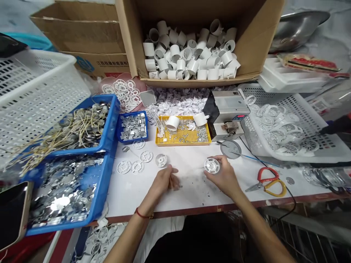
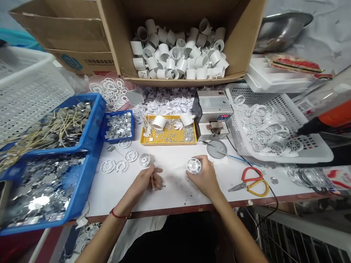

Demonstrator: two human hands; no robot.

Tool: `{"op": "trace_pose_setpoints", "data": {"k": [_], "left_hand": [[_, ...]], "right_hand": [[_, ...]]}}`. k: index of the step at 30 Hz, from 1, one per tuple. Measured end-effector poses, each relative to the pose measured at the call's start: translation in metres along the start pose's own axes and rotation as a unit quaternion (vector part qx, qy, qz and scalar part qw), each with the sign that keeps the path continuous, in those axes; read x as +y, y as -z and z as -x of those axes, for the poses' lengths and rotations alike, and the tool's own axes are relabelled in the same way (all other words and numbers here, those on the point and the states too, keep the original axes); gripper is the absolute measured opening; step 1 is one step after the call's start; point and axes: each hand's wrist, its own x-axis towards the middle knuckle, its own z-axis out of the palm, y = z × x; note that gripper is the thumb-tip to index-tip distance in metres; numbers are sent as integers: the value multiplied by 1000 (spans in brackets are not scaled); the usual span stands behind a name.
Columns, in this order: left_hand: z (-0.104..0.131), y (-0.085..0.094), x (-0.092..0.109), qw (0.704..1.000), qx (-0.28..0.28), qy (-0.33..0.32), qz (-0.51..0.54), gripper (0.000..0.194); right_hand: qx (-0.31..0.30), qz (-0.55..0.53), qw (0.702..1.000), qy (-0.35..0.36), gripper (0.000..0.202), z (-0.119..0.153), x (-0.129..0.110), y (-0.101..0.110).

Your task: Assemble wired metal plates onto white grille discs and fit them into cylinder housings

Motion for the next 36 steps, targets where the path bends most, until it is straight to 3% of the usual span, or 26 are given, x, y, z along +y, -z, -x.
{"op": "trace_pose_setpoints", "data": {"k": [2, 4, 7, 9, 11, 13, 15, 17, 19, 22, 25, 27, 30, 33, 36], "left_hand": [[14, 4, 0, 976, 71, -45, -201, 52], [22, 9, 1, 896, 189, -90, -392, 46], [18, 19, 1, 766, 333, -187, -517, 33], [9, 22, -6, 721, 336, -272, -541, 33], [2, 22, -16, 716, 283, -329, -547, 33], [-1, 20, -22, 729, 234, -365, -530, 38], [-6, 23, -13, 736, 212, -397, -505, 43], [-20, 33, 17, 732, 221, -415, -494, 40], [-49, 48, 66, 723, 248, -386, -517, 31], [-107, 67, 143, 707, 249, -296, -592, 30], [-161, 72, 189, 699, 230, -272, -620, 30], [-188, 69, 198, 698, 223, -247, -634, 28], [-211, 62, 192, 702, 222, -220, -640, 25], [-219, 58, 186, 705, 222, -233, -632, 27], [-218, 58, 187, 715, 218, -257, -612, 32]], "right_hand": [[-70, 74, 992, 70, 43, -6, -19, 21], [-133, 204, 960, 139, 44, -16, -41, 26], [-216, 344, 898, 168, 43, -35, -70, 1], [-252, 357, 882, 172, 45, -45, -84, -22], [-272, 338, 880, 190, 53, -53, -92, -33], [-278, 319, 884, 201, 57, -63, -94, -28], [-231, 318, 903, 174, 49, -81, -93, -16], [-158, 331, 922, 122, 37, -108, -89, -10], [-115, 337, 931, 80, 36, -135, -85, -17], [-99, 323, 940, 47, 41, -163, -81, -44], [-78, 292, 953, 29, 33, -167, -75, -61], [-68, 255, 964, 34, 30, -163, -69, -61], [-87, 171, 979, 68, 27, -156, -59, -53], [-118, 96, 985, 84, 26, -156, -49, -52], [-139, 73, 986, 59, 26, -158, -42, -55]]}}
